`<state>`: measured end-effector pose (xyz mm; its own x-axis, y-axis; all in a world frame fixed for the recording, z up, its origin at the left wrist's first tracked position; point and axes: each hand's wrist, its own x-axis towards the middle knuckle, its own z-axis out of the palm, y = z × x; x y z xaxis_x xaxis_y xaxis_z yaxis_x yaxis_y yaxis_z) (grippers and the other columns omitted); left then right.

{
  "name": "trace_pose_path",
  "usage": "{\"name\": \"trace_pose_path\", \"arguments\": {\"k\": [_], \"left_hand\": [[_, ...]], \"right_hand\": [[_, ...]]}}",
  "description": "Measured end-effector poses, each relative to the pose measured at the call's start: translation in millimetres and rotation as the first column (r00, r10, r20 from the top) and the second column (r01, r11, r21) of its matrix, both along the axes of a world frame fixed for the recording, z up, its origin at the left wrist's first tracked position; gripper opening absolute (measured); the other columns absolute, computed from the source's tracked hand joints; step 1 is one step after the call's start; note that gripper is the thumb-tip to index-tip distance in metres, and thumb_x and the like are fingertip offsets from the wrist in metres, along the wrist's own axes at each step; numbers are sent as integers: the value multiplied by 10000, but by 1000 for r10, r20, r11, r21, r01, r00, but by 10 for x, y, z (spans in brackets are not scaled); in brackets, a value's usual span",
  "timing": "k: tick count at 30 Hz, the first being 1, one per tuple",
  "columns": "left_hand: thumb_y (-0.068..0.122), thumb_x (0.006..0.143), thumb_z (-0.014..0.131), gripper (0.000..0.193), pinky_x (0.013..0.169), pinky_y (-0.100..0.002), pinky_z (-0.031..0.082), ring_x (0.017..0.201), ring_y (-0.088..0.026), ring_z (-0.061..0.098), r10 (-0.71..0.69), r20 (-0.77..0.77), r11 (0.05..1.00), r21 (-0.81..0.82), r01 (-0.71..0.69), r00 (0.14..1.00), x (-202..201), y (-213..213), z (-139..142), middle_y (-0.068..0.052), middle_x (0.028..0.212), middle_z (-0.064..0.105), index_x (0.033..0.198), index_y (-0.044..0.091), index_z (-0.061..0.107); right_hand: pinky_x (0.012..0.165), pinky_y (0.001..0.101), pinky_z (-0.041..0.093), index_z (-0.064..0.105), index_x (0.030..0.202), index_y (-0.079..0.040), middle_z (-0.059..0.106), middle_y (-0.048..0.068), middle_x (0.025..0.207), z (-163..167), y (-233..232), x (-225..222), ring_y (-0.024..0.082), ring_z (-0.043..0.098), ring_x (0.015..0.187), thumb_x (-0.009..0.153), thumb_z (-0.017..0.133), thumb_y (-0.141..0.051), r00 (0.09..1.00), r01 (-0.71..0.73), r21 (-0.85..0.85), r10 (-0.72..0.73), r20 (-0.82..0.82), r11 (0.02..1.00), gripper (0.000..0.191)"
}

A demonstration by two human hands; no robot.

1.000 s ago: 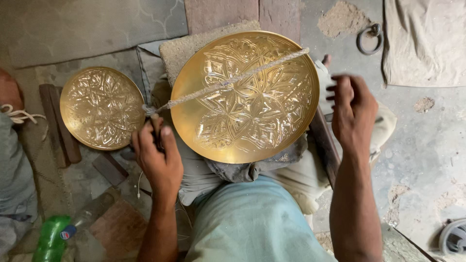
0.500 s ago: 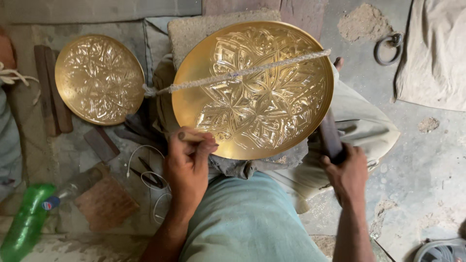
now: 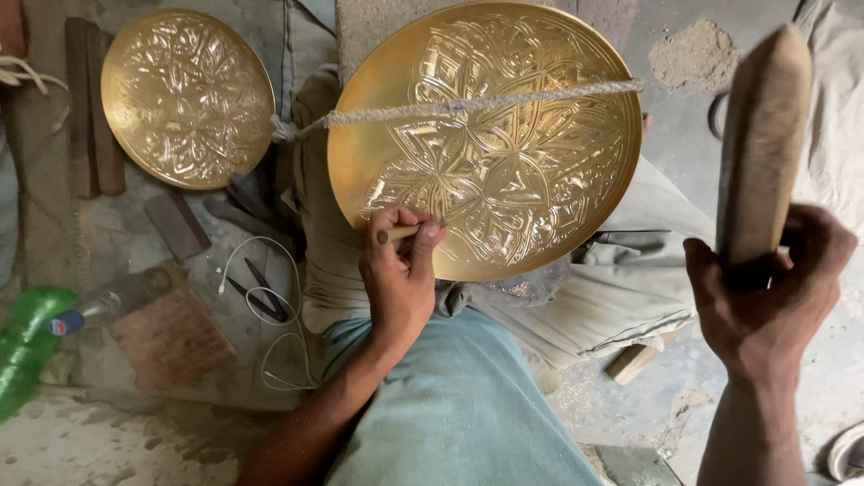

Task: The person sits on the floor with a large brass plate resting on their lap, holding a small punch against the embossed floral pattern and striking it with a wooden mallet to chase and refine the decoration. A second finished brass plate lies on the floor beside them.

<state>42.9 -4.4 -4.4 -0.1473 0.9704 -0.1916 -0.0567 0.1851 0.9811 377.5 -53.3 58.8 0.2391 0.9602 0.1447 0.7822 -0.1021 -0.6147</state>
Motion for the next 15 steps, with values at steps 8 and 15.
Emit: {"name": "trace_pose_path", "arguments": {"k": [8,15], "left_hand": [[66,1060,610,199,829,-326,676,909,-190,740,51,-116,998,45,-46,992,117,0,15,-142,1025,617,1098,-39,445],[110,1050,590,158,767,-367,642,910,-247,782,33,-222,999,2,-33,975,115,-24,-54,-157,1012,696,1067,-23,505]], "right_hand": [[764,407,475,651,1317,-25,621,182,1155,703,920,-612,292,599,999,853,789,-61,710,-404,-12,322,627,915,486],[808,363,444,703,1249,-122,673,11,1037,1145,1244,-1302,180,609,871,1042,674,-206,400,-646,-32,374,837,763,225]]}}
